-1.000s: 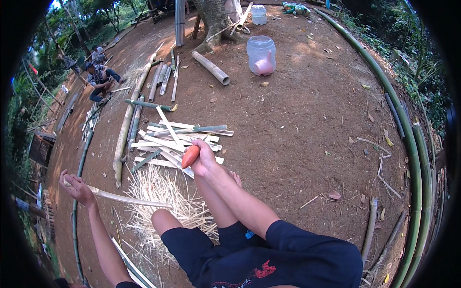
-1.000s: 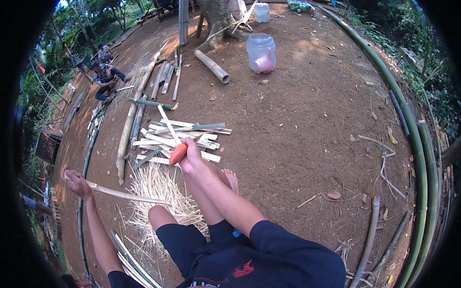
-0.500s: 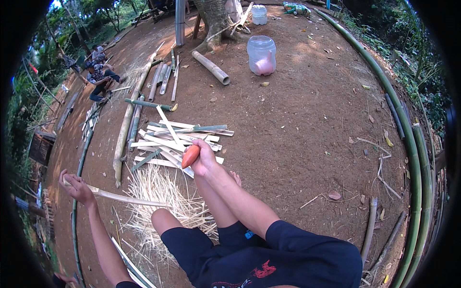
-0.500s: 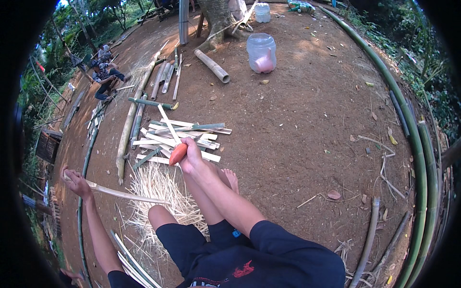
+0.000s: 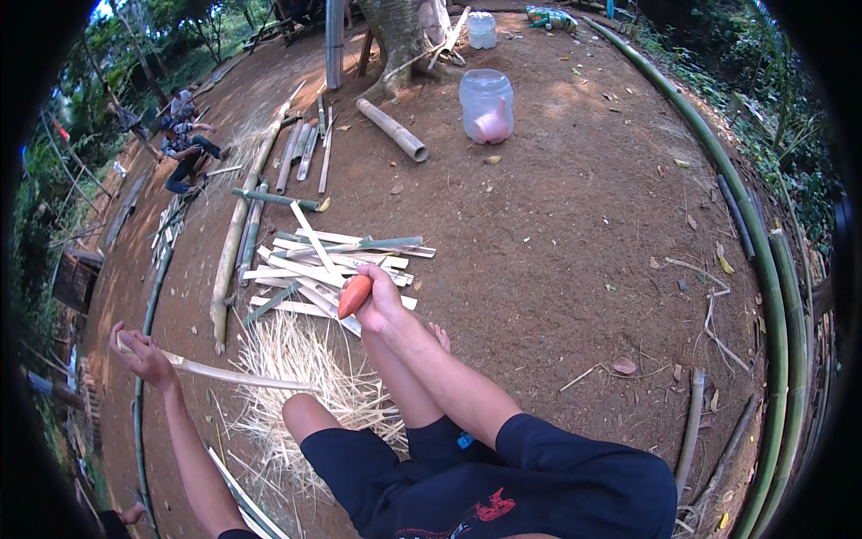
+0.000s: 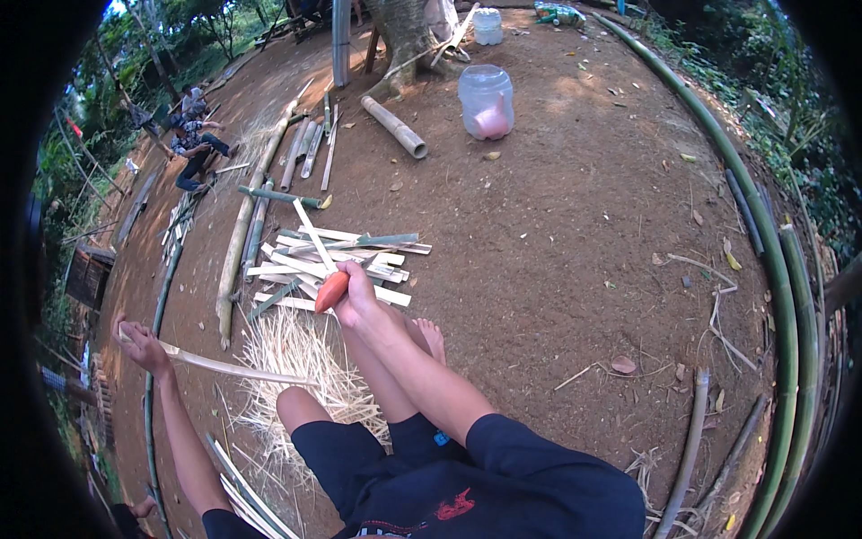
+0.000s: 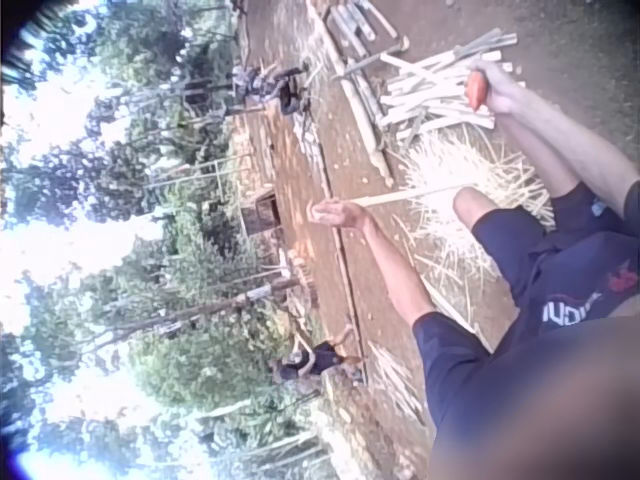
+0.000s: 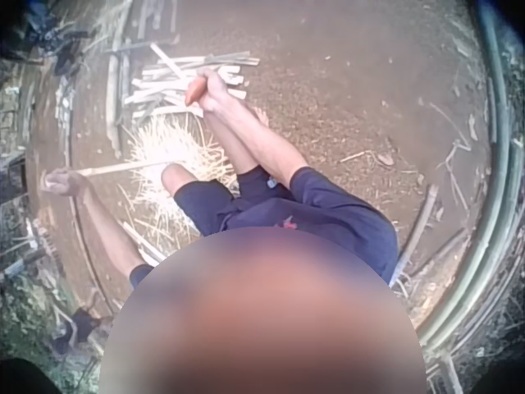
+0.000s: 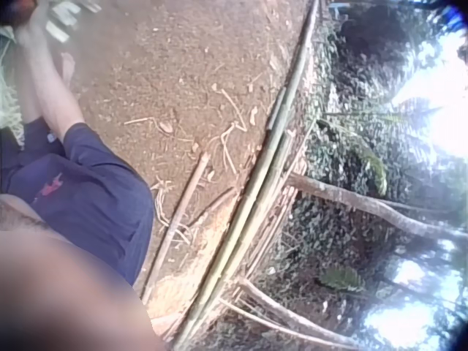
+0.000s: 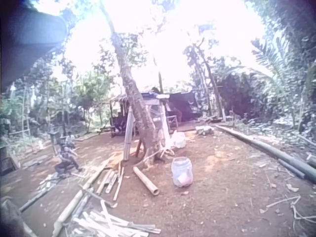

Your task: The person sits on the ground and uses a knife to split long bamboo strips into thinner slivers. They hold the bamboo with one hand and use the knife to shave and split the material, creating a pile of thin bamboo fibers.

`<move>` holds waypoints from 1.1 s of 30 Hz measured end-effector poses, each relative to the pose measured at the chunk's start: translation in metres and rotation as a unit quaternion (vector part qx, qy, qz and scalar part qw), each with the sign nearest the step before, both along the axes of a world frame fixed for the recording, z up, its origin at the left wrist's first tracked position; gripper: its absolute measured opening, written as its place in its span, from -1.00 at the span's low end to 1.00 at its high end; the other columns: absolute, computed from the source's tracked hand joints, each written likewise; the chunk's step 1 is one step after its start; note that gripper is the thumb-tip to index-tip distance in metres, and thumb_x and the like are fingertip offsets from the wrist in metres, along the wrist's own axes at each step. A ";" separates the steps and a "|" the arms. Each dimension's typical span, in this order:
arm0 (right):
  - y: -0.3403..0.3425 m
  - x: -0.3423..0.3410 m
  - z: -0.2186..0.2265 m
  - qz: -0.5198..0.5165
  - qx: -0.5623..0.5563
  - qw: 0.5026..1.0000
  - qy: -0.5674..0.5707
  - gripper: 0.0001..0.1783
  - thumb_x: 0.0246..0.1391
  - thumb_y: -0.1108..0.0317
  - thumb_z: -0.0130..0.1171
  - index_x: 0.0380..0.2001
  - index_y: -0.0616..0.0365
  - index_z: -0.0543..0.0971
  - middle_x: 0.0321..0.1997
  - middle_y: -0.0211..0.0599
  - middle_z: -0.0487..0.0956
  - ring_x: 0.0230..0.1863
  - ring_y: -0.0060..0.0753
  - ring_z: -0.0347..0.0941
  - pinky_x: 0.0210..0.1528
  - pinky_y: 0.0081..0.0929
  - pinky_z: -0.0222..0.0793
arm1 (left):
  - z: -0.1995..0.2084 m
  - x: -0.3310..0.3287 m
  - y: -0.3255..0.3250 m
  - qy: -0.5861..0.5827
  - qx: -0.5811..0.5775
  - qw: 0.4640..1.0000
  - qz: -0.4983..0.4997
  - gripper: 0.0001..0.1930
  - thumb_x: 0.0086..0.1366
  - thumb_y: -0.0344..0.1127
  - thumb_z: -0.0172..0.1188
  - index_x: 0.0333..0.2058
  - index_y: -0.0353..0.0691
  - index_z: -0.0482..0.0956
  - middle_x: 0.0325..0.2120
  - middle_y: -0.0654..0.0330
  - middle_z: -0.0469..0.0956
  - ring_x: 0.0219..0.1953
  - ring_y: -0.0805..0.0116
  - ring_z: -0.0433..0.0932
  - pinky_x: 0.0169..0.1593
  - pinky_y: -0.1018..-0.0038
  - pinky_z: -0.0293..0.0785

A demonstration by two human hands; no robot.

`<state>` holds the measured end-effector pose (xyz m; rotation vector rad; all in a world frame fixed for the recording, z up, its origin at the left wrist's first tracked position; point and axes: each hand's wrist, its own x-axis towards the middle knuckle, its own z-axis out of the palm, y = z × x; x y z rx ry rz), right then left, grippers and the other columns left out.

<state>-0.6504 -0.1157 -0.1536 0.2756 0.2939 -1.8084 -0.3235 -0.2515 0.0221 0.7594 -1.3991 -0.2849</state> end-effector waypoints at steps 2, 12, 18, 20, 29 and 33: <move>-0.001 0.000 -0.001 0.004 -0.002 1.000 -0.001 -0.77 0.07 0.30 0.04 -0.27 0.17 0.31 -0.48 -0.16 0.43 -0.40 -0.20 0.40 -0.24 -0.16 0.42 | 0.000 0.000 0.000 0.002 0.003 1.000 0.000 -0.78 0.49 -0.21 -0.17 -0.07 -0.18 0.34 -0.60 0.39 0.18 -0.59 0.65 0.09 -0.54 0.65 0.07; -0.001 0.001 -0.001 -0.002 0.000 1.000 -0.004 -0.78 0.09 0.30 0.03 -0.29 0.20 0.32 -0.47 -0.17 0.41 -0.42 -0.20 0.40 -0.27 -0.17 0.45 | 0.000 0.003 -0.002 -0.001 -0.008 1.000 -0.002 -0.79 0.49 -0.22 -0.18 -0.08 -0.19 0.33 -0.60 0.39 0.16 -0.59 0.65 0.08 -0.54 0.64 0.06; -0.003 0.001 -0.002 -0.005 -0.007 1.000 -0.005 -0.78 0.08 0.31 0.03 -0.30 0.22 0.32 -0.49 -0.15 0.42 -0.42 -0.18 0.42 -0.30 -0.15 0.46 | -0.001 0.005 -0.003 -0.013 -0.011 1.000 0.006 -0.79 0.49 -0.22 -0.19 -0.08 -0.19 0.33 -0.60 0.39 0.17 -0.60 0.65 0.09 -0.54 0.65 0.07; -0.003 0.001 -0.003 -0.001 -0.008 1.000 -0.010 -0.78 0.08 0.31 0.03 -0.30 0.23 0.32 -0.49 -0.15 0.42 -0.43 -0.18 0.43 -0.30 -0.14 0.46 | -0.001 0.005 -0.003 -0.011 -0.008 1.000 0.008 -0.78 0.49 -0.21 -0.19 -0.08 -0.19 0.33 -0.61 0.39 0.17 -0.60 0.65 0.09 -0.54 0.66 0.07; -0.002 0.001 -0.002 -0.006 -0.009 1.000 0.001 -0.77 0.06 0.30 0.03 -0.31 0.24 0.33 -0.49 -0.16 0.42 -0.43 -0.19 0.42 -0.30 -0.15 0.47 | -0.001 0.006 -0.003 -0.002 -0.006 1.000 -0.012 -0.78 0.50 -0.20 -0.19 -0.08 -0.18 0.32 -0.61 0.40 0.14 -0.60 0.66 0.06 -0.55 0.64 0.02; -0.001 0.001 0.001 -0.011 -0.005 1.000 0.004 -0.77 0.06 0.31 0.03 -0.31 0.24 0.33 -0.48 -0.15 0.42 -0.43 -0.19 0.42 -0.31 -0.16 0.47 | -0.001 0.004 -0.002 -0.005 -0.015 1.000 -0.007 -0.78 0.49 -0.19 -0.19 -0.08 -0.18 0.32 -0.61 0.40 0.15 -0.61 0.66 0.07 -0.56 0.65 0.02</move>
